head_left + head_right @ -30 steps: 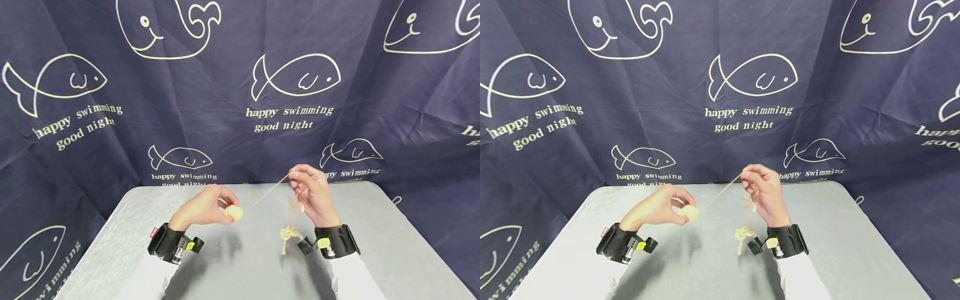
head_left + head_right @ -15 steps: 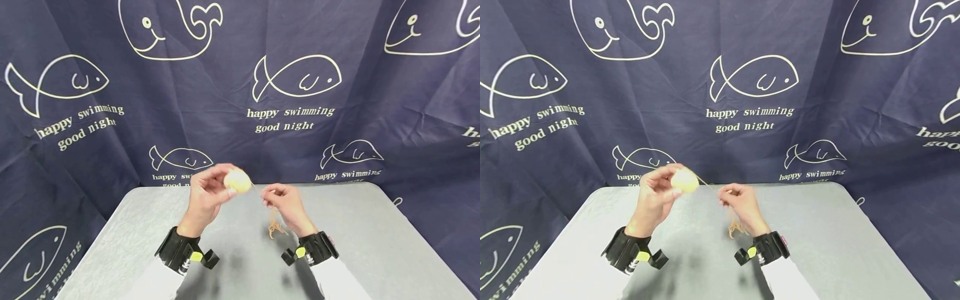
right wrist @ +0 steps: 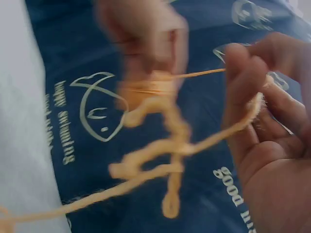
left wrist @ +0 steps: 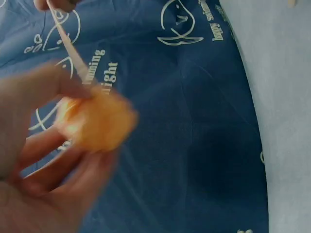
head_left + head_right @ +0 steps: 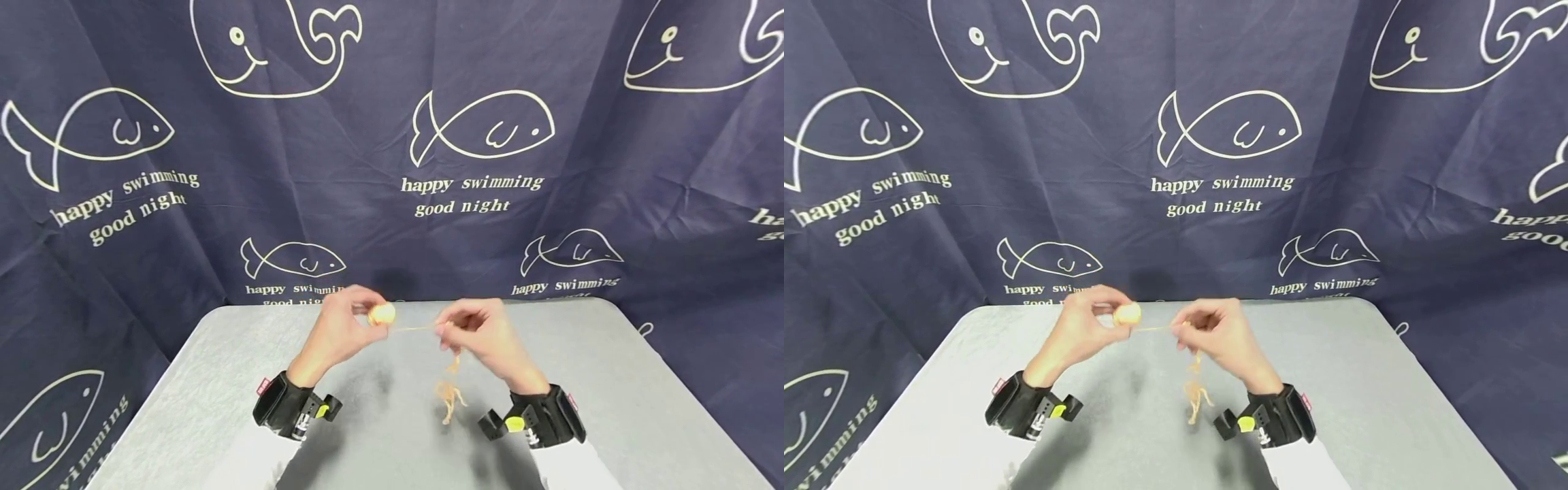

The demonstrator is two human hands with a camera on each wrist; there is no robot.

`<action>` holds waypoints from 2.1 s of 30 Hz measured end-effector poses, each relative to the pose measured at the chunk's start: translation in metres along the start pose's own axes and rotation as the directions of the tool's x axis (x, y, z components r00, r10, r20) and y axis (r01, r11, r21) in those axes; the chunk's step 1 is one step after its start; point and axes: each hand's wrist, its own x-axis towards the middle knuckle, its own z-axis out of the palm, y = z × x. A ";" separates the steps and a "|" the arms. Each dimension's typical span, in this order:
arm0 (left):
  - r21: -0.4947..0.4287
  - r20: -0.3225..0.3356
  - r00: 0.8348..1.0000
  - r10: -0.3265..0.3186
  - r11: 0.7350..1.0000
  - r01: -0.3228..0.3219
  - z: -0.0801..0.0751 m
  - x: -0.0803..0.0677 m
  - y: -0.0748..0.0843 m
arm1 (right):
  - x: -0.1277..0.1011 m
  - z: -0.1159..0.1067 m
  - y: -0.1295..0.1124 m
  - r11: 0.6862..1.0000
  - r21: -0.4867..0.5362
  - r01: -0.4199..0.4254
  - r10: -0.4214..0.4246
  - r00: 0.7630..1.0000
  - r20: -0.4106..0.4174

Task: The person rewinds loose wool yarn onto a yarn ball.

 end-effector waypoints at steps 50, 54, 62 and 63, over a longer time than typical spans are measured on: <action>-0.528 0.639 0.739 0.214 0.821 0.219 -0.022 -0.003 -0.006 | 0.026 -0.014 0.029 0.815 0.579 -0.013 0.292 0.873 -0.391; -0.773 0.345 0.889 0.299 0.629 0.088 -0.012 0.000 0.007 | 0.026 -0.004 0.044 0.893 0.425 -0.147 0.333 0.850 -0.407; -0.689 -0.442 0.895 -0.059 0.661 -0.296 0.015 0.015 0.026 | 0.014 0.019 0.040 0.950 -0.283 -0.134 0.128 0.991 -0.042; -0.638 -0.489 0.869 -0.074 0.710 -0.298 0.017 0.016 0.024 | 0.013 0.020 0.037 0.949 -0.302 -0.091 0.098 0.995 0.009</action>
